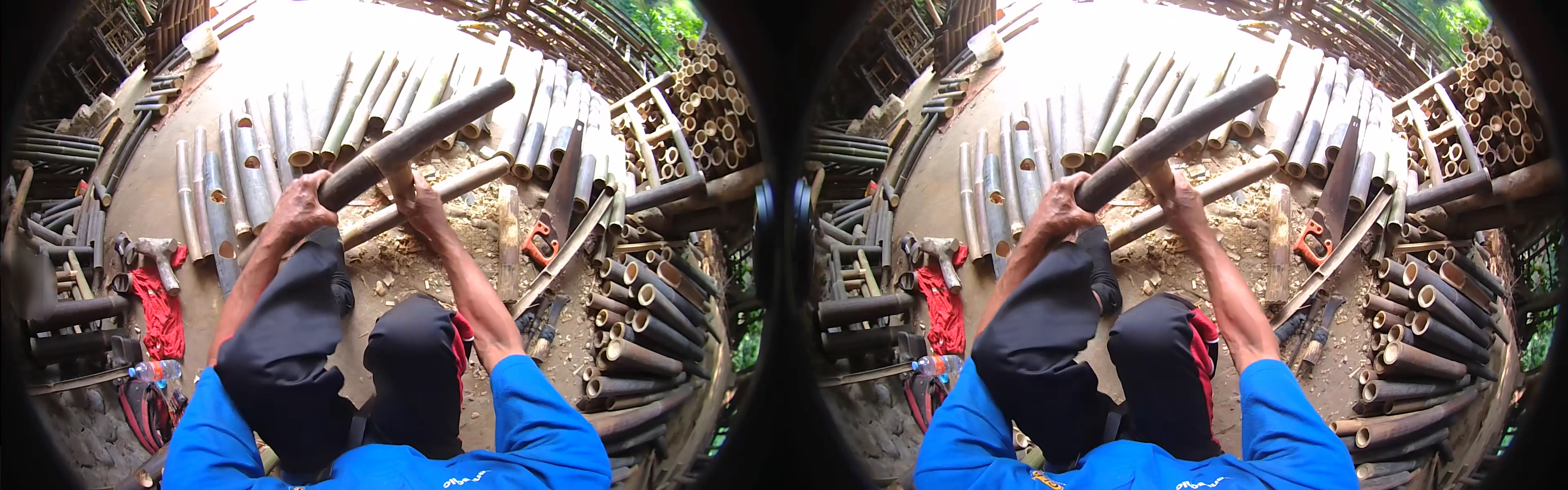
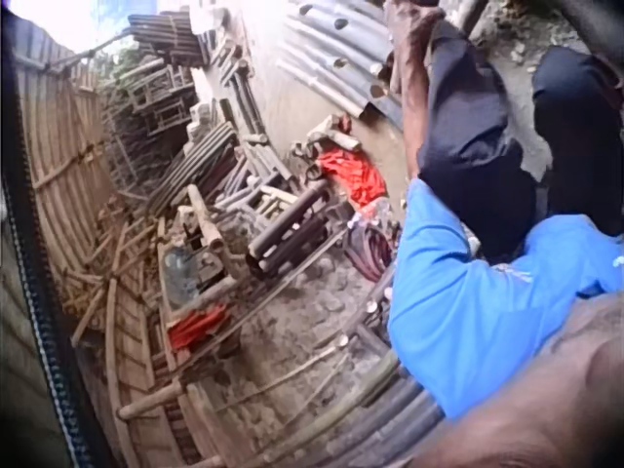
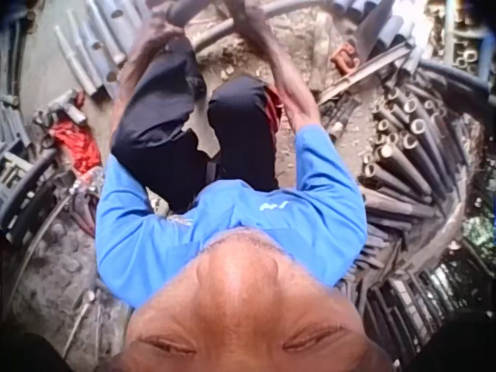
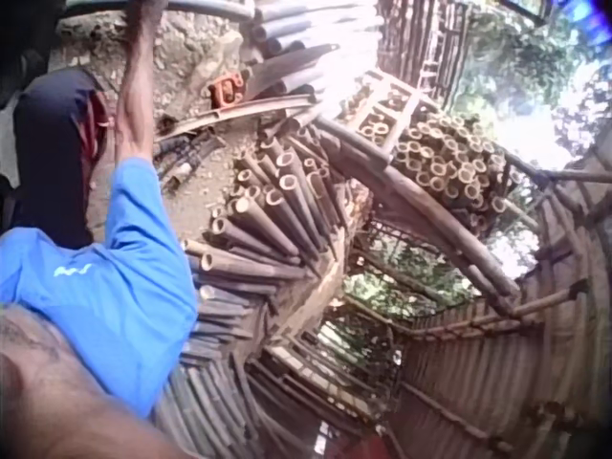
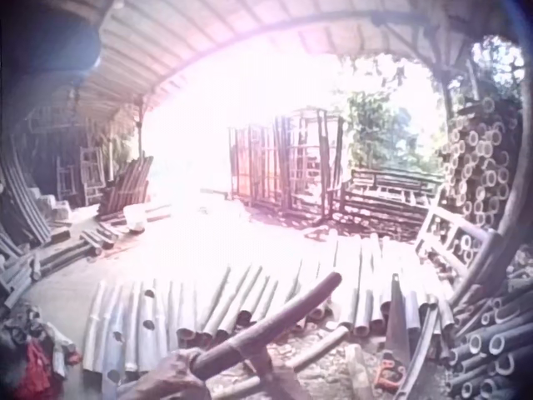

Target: The person carves notches into bamboo poles with a knife and fits the sections together to assemble a wooden frame on the ground.

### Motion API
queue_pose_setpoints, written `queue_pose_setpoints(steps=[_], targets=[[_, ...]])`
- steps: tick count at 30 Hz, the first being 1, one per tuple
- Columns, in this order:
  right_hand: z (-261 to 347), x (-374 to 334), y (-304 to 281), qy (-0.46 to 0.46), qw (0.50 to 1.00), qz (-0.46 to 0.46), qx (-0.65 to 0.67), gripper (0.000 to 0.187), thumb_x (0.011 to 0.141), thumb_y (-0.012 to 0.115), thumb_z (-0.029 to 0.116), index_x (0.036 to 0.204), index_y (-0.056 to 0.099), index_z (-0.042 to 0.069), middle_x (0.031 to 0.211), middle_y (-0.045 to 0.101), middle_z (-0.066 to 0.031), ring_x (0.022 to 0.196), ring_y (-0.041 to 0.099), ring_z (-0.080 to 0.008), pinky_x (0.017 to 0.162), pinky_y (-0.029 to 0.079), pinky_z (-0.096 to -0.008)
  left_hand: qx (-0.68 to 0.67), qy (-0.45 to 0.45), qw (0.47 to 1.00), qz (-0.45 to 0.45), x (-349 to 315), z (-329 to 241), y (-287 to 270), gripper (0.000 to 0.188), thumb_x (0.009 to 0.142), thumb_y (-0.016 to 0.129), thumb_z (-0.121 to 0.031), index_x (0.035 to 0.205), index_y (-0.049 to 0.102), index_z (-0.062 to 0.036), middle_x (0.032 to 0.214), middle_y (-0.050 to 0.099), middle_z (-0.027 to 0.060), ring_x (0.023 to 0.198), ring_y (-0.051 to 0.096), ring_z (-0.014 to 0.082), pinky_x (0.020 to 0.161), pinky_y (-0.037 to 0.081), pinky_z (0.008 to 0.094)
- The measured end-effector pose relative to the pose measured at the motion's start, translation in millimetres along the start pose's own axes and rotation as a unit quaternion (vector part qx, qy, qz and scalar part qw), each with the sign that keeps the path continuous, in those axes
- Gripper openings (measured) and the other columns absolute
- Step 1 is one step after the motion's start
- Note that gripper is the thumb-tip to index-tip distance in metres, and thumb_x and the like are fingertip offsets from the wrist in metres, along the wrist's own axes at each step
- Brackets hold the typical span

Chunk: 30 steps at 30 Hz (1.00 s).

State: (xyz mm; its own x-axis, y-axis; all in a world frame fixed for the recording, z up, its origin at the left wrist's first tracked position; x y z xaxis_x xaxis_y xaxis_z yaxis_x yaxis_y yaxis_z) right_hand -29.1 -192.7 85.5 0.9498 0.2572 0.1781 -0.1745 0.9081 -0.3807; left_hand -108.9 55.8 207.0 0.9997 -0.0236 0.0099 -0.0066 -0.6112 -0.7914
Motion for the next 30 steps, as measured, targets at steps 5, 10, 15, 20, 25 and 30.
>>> queue_pose_setpoints(steps=[5,10,15,20,25,30], targets=[[-77,-83,-101,0.173,0.938,-0.183,-0.236,0.063,0.086,0.079,0.028,0.132,0.052,-0.004,0.124,0.058,-0.0249,0.114,0.061,-0.0373,0.100,0.050,-0.0501,0.073,0.043,0.996,-0.025,12,7,-5,0.059,0.060,0.076,-0.022,0.116,0.066,-0.0062,0.098,0.072,0.0216,0.097,0.071,0.0387,0.090,0.054,0.0467],[-134,-173,-144,0.334,0.790,-0.084,-0.508,0.092,0.077,0.086,0.042,0.144,0.038,0.003,0.142,0.048,-0.0277,0.132,0.048,-0.0482,0.101,0.047,-0.0611,0.033,0.061,0.997,0.024,33,24,-9,0.064,0.059,0.077,-0.023,0.119,0.067,-0.0063,0.105,0.072,0.0202,0.104,0.069,0.0349,0.097,0.052,0.0442],[-152,-181,-153,0.315,0.863,-0.108,-0.380,0.072,0.079,0.081,0.030,0.133,0.044,-0.001,0.127,0.061,-0.0267,0.115,0.062,-0.0406,0.097,0.052,-0.0535,0.031,0.066,0.997,0.026,38,32,-12,0.068,0.054,0.080,-0.025,0.117,0.069,-0.0045,0.103,0.072,0.0207,0.102,0.070,0.0347,0.093,0.053,0.0429],[-142,-183,-168,0.341,0.852,-0.184,0.352,0.037,0.089,0.064,0.021,0.119,0.056,0.000,0.089,0.065,-0.0108,0.073,0.070,-0.0230,0.061,0.061,-0.0361,-0.014,0.057,0.995,0.077,57,41,-14,0.074,0.050,0.083,-0.027,0.117,0.069,0.0023,0.099,0.073,0.0212,0.095,0.071,0.0319,0.090,0.055,0.0389],[-46,-202,-143,0.273,0.878,-0.147,0.364,0.047,0.089,0.060,0.014,0.132,0.045,0.001,0.093,0.063,-0.0116,0.068,0.070,-0.0239,0.059,0.065,-0.0379,-0.057,0.010,0.993,0.099,68,57,-20,0.072,0.051,0.082,-0.022,0.118,0.068,0.0013,0.101,0.072,0.0176,0.095,0.068,0.0277,0.088,0.052,0.0365],[-8,-226,-126,0.267,0.894,-0.100,0.345,0.053,0.085,0.064,0.017,0.132,0.046,-0.001,0.095,0.063,-0.0121,0.072,0.070,-0.0237,0.063,0.064,-0.0374,-0.017,0.051,0.996,0.073,69,52,-23,0.076,0.050,0.081,-0.021,0.121,0.068,0.0000,0.102,0.072,0.0179,0.096,0.069,0.0275,0.087,0.053,0.0367]])
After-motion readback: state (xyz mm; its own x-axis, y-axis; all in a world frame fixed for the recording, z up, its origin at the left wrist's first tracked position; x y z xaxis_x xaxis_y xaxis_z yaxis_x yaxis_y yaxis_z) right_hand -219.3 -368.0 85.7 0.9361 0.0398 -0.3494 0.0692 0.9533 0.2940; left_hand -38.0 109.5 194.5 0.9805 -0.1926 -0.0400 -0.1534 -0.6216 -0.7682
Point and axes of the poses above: each hand's wrist, its own x-axis towards the middle knuckle, its own y-axis out of the palm, z = x × y, the point moved 3 cm from there along x, towards the middle knuckle
